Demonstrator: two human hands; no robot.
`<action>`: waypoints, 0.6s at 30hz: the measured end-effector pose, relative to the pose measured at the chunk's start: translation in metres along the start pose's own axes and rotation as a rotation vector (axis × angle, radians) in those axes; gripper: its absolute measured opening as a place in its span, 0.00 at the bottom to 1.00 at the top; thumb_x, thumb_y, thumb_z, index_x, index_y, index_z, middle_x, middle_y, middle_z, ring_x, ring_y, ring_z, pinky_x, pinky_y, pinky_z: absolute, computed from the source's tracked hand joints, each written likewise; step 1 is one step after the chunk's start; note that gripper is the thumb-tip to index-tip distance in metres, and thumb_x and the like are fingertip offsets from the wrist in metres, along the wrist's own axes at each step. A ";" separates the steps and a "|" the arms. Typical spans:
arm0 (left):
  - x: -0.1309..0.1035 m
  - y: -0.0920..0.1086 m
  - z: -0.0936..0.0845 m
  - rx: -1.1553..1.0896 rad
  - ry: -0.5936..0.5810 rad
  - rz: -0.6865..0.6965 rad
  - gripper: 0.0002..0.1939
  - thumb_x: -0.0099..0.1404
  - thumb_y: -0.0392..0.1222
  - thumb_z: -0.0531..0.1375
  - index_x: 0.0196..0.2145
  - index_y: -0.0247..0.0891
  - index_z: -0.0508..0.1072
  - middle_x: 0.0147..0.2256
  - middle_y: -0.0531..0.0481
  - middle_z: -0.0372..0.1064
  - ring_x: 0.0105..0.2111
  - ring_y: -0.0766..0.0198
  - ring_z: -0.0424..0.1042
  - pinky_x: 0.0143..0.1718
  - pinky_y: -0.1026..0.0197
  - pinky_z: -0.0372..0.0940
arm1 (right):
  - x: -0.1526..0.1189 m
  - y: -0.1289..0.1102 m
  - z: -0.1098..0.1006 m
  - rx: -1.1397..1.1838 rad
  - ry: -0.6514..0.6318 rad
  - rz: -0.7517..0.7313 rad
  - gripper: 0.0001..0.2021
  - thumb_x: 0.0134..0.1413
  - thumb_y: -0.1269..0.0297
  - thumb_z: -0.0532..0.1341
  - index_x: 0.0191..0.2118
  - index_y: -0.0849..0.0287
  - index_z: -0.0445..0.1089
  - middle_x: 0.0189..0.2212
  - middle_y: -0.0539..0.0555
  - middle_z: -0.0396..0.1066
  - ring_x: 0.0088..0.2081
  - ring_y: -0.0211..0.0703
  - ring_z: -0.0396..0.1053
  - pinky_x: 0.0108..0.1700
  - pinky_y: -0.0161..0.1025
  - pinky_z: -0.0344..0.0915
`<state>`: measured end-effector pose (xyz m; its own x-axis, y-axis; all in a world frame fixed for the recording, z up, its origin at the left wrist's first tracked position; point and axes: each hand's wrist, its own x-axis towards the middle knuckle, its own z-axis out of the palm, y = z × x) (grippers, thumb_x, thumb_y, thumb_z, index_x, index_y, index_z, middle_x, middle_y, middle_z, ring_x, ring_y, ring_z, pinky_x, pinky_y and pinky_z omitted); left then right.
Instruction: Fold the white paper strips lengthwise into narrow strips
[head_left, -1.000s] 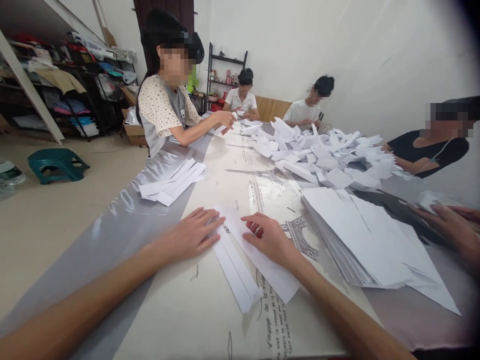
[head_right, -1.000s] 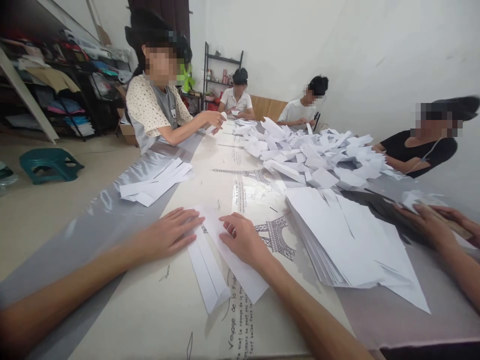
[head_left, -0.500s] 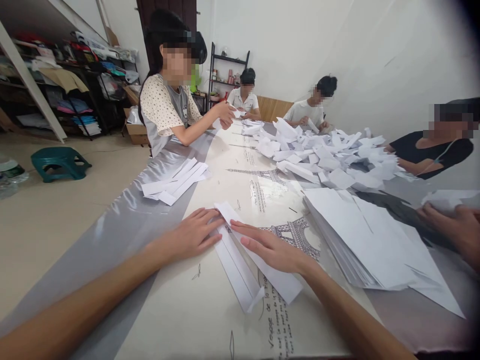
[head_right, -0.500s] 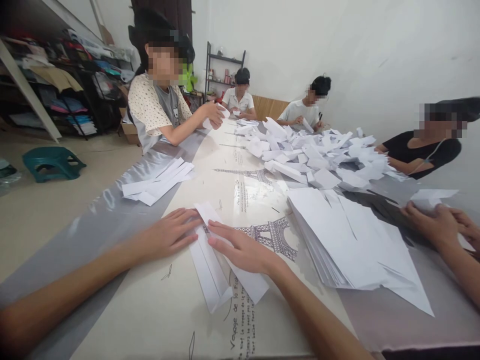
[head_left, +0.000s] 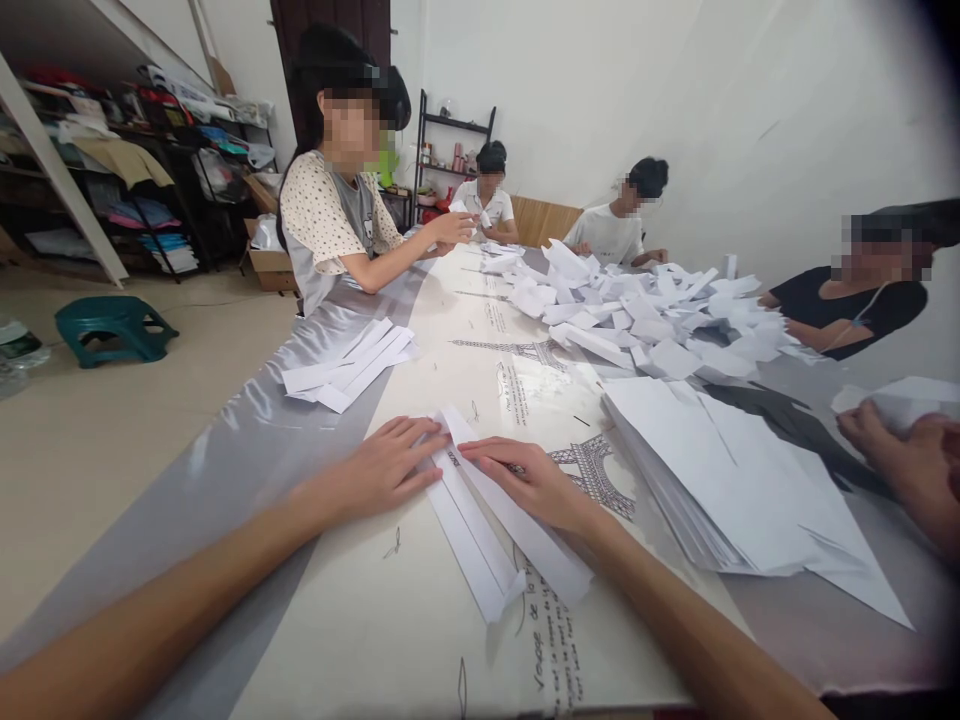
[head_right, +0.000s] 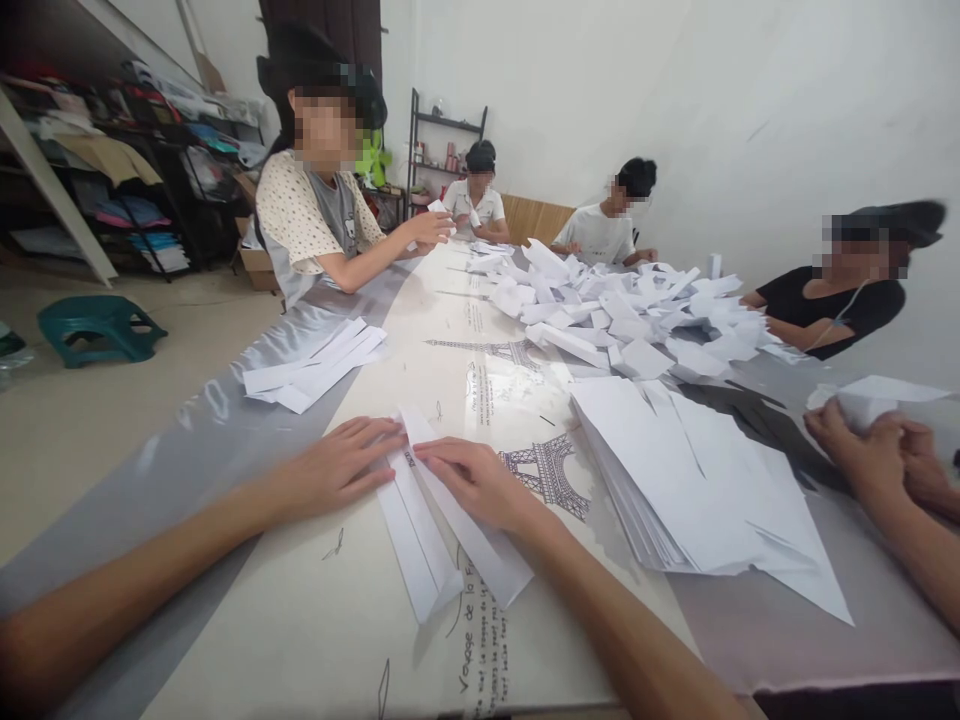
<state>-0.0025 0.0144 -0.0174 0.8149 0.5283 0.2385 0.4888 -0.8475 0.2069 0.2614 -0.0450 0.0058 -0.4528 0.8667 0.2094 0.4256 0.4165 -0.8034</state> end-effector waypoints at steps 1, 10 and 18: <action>0.000 0.000 0.000 -0.002 0.003 0.002 0.24 0.79 0.53 0.47 0.66 0.44 0.62 0.63 0.43 0.61 0.62 0.50 0.60 0.63 0.47 0.56 | 0.001 0.003 0.003 -0.028 0.011 -0.044 0.16 0.72 0.54 0.53 0.58 0.44 0.73 0.58 0.49 0.73 0.60 0.48 0.69 0.63 0.54 0.65; 0.000 -0.001 0.001 -0.018 0.021 0.006 0.24 0.79 0.54 0.47 0.66 0.45 0.63 0.63 0.43 0.61 0.61 0.50 0.61 0.63 0.46 0.57 | 0.002 0.018 0.003 -0.131 -0.079 -0.090 0.22 0.72 0.53 0.53 0.67 0.44 0.62 0.68 0.50 0.58 0.69 0.49 0.55 0.70 0.60 0.55; -0.001 0.002 -0.001 0.005 0.018 0.022 0.23 0.79 0.53 0.46 0.67 0.51 0.62 0.62 0.45 0.62 0.60 0.52 0.62 0.62 0.47 0.57 | 0.001 0.022 -0.009 -0.119 -0.098 -0.046 0.21 0.72 0.55 0.52 0.67 0.40 0.61 0.65 0.47 0.64 0.64 0.51 0.65 0.65 0.59 0.63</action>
<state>-0.0030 0.0121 -0.0160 0.8195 0.5105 0.2604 0.4726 -0.8590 0.1969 0.2771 -0.0324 -0.0062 -0.5455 0.8176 0.1840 0.4899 0.4893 -0.7216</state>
